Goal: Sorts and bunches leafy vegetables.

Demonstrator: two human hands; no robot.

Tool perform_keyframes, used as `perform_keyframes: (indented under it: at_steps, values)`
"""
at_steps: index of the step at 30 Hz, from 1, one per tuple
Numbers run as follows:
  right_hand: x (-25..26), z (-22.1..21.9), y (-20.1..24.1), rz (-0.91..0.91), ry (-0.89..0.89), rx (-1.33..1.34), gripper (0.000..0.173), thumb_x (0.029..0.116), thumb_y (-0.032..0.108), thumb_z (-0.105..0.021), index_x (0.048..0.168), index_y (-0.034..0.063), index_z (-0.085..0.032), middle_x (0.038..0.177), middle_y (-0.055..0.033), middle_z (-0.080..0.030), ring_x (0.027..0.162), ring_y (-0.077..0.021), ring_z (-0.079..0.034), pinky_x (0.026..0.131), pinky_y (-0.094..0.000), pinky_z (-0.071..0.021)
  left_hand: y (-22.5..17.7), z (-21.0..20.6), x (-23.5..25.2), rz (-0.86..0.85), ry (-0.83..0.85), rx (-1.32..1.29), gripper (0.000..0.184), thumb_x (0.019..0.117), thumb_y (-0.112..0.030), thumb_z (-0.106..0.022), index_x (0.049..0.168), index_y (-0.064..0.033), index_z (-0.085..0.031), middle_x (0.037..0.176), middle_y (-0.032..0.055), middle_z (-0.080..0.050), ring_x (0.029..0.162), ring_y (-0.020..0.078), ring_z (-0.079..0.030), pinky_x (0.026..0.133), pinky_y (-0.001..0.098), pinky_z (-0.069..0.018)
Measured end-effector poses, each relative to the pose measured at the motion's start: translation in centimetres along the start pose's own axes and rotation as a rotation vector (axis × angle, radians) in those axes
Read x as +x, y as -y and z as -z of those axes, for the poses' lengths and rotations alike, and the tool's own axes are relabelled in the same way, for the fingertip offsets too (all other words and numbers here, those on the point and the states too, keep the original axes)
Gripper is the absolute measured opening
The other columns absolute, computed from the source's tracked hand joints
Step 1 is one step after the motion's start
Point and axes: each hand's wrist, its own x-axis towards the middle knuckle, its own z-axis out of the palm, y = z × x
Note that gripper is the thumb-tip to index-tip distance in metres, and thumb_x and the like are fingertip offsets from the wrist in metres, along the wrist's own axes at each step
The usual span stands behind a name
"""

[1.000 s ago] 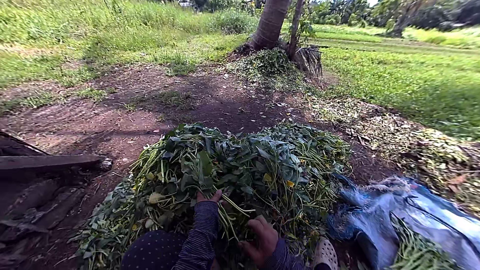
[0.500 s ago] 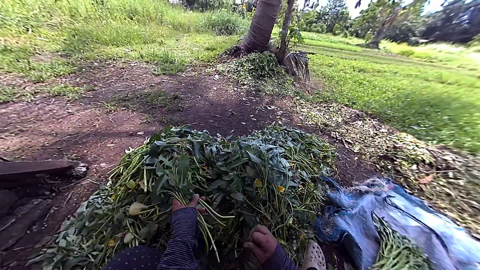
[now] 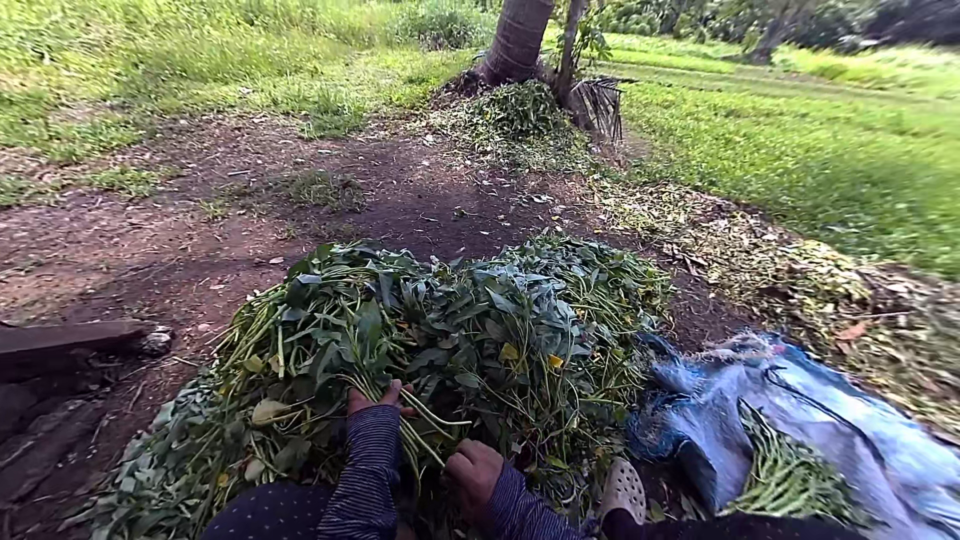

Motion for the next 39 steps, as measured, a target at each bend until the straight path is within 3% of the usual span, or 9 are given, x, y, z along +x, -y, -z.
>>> perform_keyframes:
  at_steps: [4, 8, 12, 16, 21, 30, 32, 35, 39]
  values:
    - [-2.0, 0.5, -2.3, -0.108, -0.050, 0.072, 0.024, 0.0999, 0.017, -0.064, 0.100, -0.0062, -0.069, 0.100, -0.0234, -0.068, 0.093, -0.0370, -0.071, 0.084, -0.0515, -0.0599, -1.0, 0.9, -0.3, -0.046, -0.043, 0.006, 0.071, 0.0997, -0.006, -0.066, 0.156, -0.0079, -0.023, 0.118, 0.0209, -0.064, 0.075, 0.0217, -0.072, 0.053, 0.0325, -0.0569]
    - [-2.9, 3.6, -8.2, -0.365, -0.387, -0.175, 0.042, 0.1010, 0.038, -0.057, 0.094, 0.0000, -0.072, 0.098, -0.0181, -0.071, 0.094, -0.0350, -0.070, 0.083, -0.0523, -0.0584, 0.2, 0.8, 0.0, -0.035, 0.043, -0.006, 0.071, 0.0947, 0.000, -0.070, 0.151, -0.0026, -0.027, 0.106, 0.0204, -0.065, 0.070, 0.0221, -0.071, 0.054, 0.0336, -0.0587]
    - [-1.0, 6.8, -8.8, -0.806, 0.203, -0.211, 0.050, 0.1039, 0.039, -0.055, 0.145, 0.0103, -0.056, 0.145, -0.0155, -0.059, 0.142, -0.0384, -0.045, 0.116, -0.0594, -0.0341, 3.3, -0.4, -0.2, 0.060, 0.274, -0.024, 0.066, 0.0873, 0.012, -0.071, 0.143, 0.0044, -0.035, 0.102, 0.0177, -0.070, 0.073, 0.0231, -0.071, 0.056, 0.0353, -0.0589]
    - [-2.4, 5.2, -9.9, -0.774, 0.004, 0.234, 0.040, 0.1057, 0.029, -0.056, 0.129, -0.0026, -0.064, 0.122, -0.0209, -0.070, 0.118, -0.0331, -0.066, 0.108, -0.0523, -0.0480, 4.5, -1.0, -2.3, 0.151, 0.375, -0.005, 0.053, 0.0899, 0.010, -0.069, 0.135, 0.0062, -0.042, 0.097, 0.0181, -0.072, 0.075, 0.0242, -0.073, 0.063, 0.0379, -0.0612]
    - [-3.0, 7.7, -4.4, -0.862, -0.049, 0.680, 0.029, 0.1075, 0.016, -0.053, 0.124, -0.0057, -0.062, 0.107, -0.0142, -0.074, 0.097, -0.0196, -0.070, 0.092, -0.0389, -0.0530, 3.9, -1.9, -6.5, 0.308, 0.375, -0.103, 0.062, 0.0932, 0.009, -0.065, 0.144, -0.0011, -0.031, 0.099, 0.0191, -0.067, 0.072, 0.0280, -0.072, 0.056, 0.0424, -0.0610]
    - [-3.5, 4.1, -3.4, -0.690, 0.082, 0.615, 0.030, 0.1000, 0.017, -0.066, 0.118, -0.0072, -0.064, 0.108, -0.0197, -0.072, 0.100, -0.0265, -0.071, 0.097, -0.0450, -0.0545, 4.7, -2.0, -5.4, 0.115, 0.438, 0.276, 0.082, 0.0833, -0.003, -0.084, 0.145, -0.0003, -0.031, 0.095, 0.0207, -0.067, 0.067, 0.0266, -0.071, 0.057, 0.0396, -0.0615]
    - [-3.2, 3.5, -2.9, -0.796, 0.026, 0.872, 0.022, 0.1046, 0.009, -0.055, 0.118, -0.0068, -0.062, 0.100, -0.0144, -0.073, 0.090, -0.0212, -0.071, 0.088, -0.0402, -0.0580, 4.7, -1.6, -5.4, 0.081, 0.465, 0.294, 0.076, 0.0828, -0.002, -0.084, 0.141, 0.0009, -0.035, 0.096, 0.0202, -0.068, 0.067, 0.0257, -0.072, 0.058, 0.0387, -0.0619]
    - [-2.1, 2.5, -2.8, -1.011, -0.001, 1.244, 0.038, 0.1114, 0.026, -0.032, 0.118, 0.0003, -0.059, 0.084, -0.0073, -0.068, 0.072, -0.0196, -0.067, 0.073, -0.0424, -0.0591, 4.7, -1.4, -6.3, 0.032, 0.519, 0.274, 0.079, 0.0805, 0.000, -0.086, 0.142, 0.0017, -0.036, 0.099, 0.0196, -0.068, 0.071, 0.0249, -0.072, 0.061, 0.0387, -0.0628]
    - [-1.6, 0.7, -3.6, -0.964, -0.224, 1.162, 0.032, 0.1110, 0.020, -0.043, 0.129, -0.0042, -0.055, 0.095, -0.0119, -0.067, 0.078, -0.0187, -0.066, 0.075, -0.0393, -0.0580, 5.3, -1.8, -6.1, 0.001, 0.439, 0.189, 0.081, 0.0799, 0.002, -0.085, 0.144, 0.0014, -0.036, 0.102, 0.0212, -0.068, 0.071, 0.0264, -0.072, 0.058, 0.0394, -0.0624]
